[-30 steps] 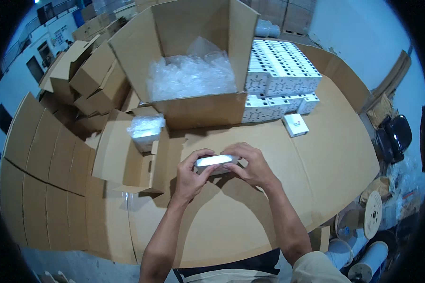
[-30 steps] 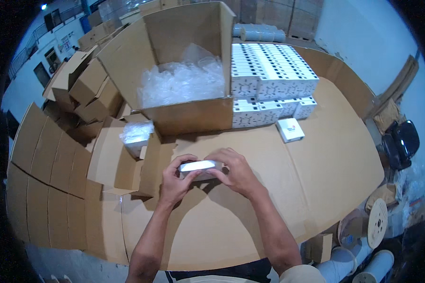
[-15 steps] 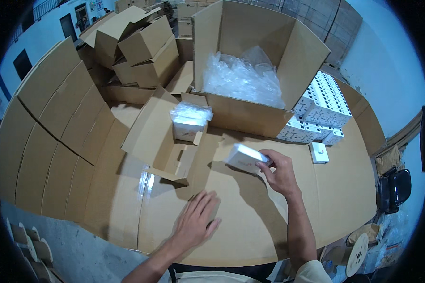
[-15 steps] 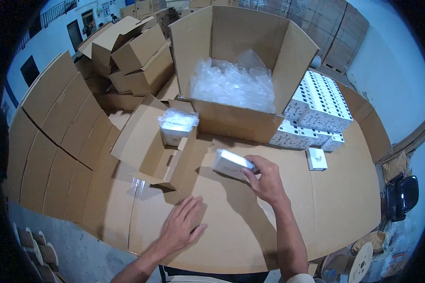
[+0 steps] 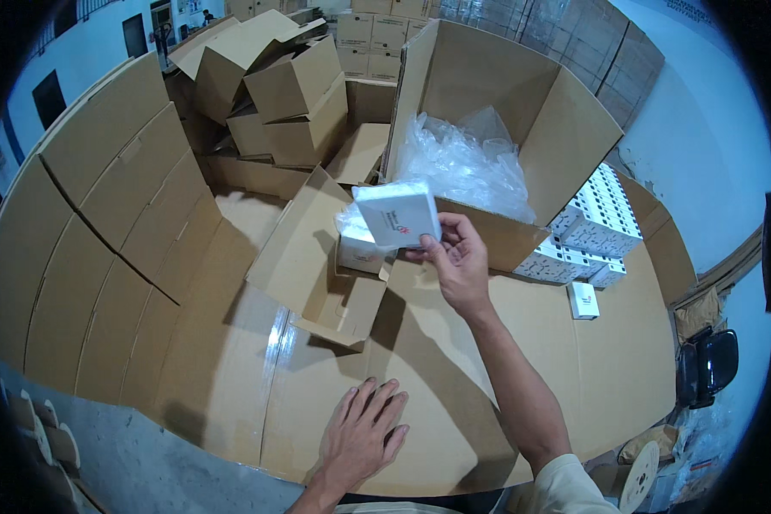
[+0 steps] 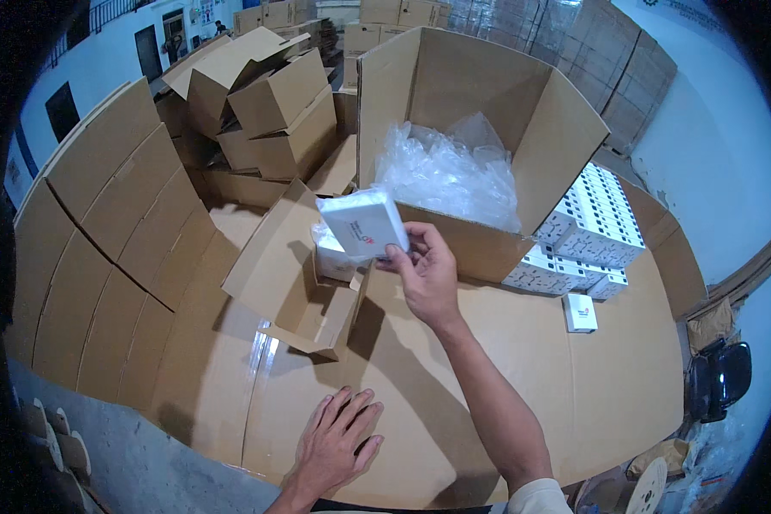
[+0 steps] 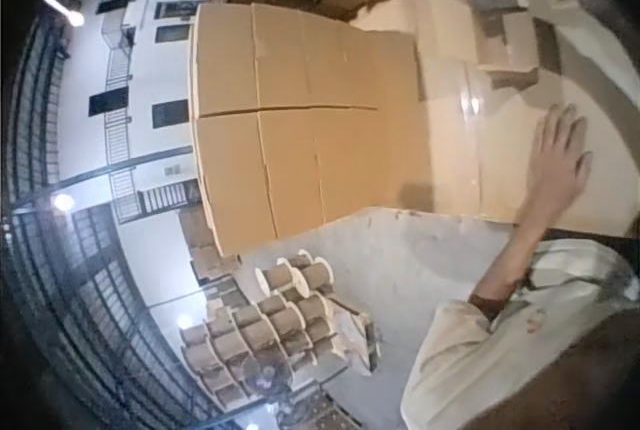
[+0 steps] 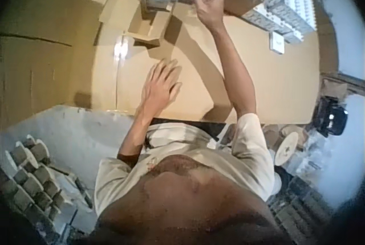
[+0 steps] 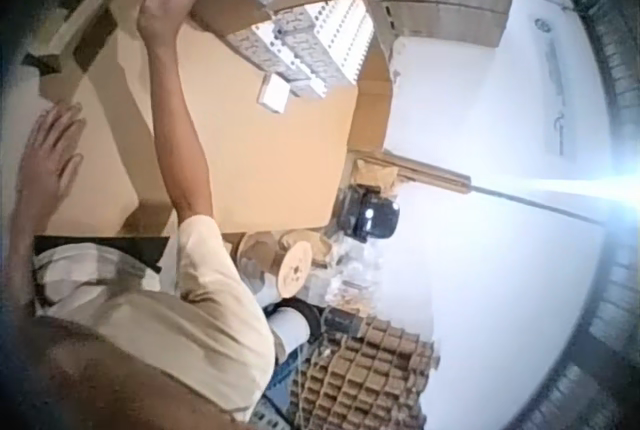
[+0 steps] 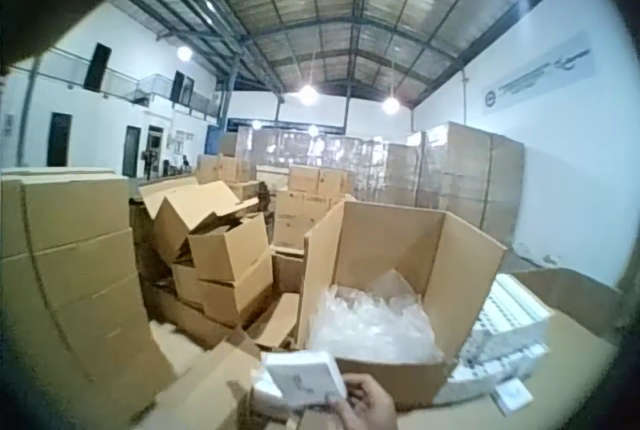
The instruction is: The recorder is putting small white boxes into plastic bags and then stacking them into larger cardboard shipping boxes on a warehouse table.
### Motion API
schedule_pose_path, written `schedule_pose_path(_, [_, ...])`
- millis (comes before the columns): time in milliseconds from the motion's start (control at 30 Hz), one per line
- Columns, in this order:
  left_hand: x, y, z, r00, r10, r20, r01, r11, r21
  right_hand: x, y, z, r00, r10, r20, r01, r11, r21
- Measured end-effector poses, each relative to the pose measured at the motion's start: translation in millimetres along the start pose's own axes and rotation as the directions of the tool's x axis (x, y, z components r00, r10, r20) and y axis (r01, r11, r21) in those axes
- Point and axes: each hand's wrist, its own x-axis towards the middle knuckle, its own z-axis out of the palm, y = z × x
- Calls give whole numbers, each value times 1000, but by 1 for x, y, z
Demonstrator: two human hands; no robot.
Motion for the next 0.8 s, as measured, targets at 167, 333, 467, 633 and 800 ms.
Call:
schedule_pose_path(167, [3, 0, -3, 1000, 15, -17, -15, 1000, 14, 6, 12, 6, 996, 29, 80, -26, 999, -40])
schedule_pose_path(333, [3, -2, -2, 1000, -9, 1, 9, 999, -35, 11, -10, -2, 979, 74, 192, 25, 884, -467])
schedule_pose_path(467, [4, -2, -5, 1000, 2, -9, -2, 1000, -3, 18, -23, 4, 952, 47, 302, 155, 778, -609])
schedule_pose_path(633, [4, -5, -2, 1000, -12, 5, 13, 999, -40, 23, -23, 21, 906, -31, 423, 356, 598, -718])
schedule_pose_path(800, [3, -5, -1, 1000, -11, 4, 12, 999, -34, 22, -17, 34, 917, -22, 399, 352, 517, -780])
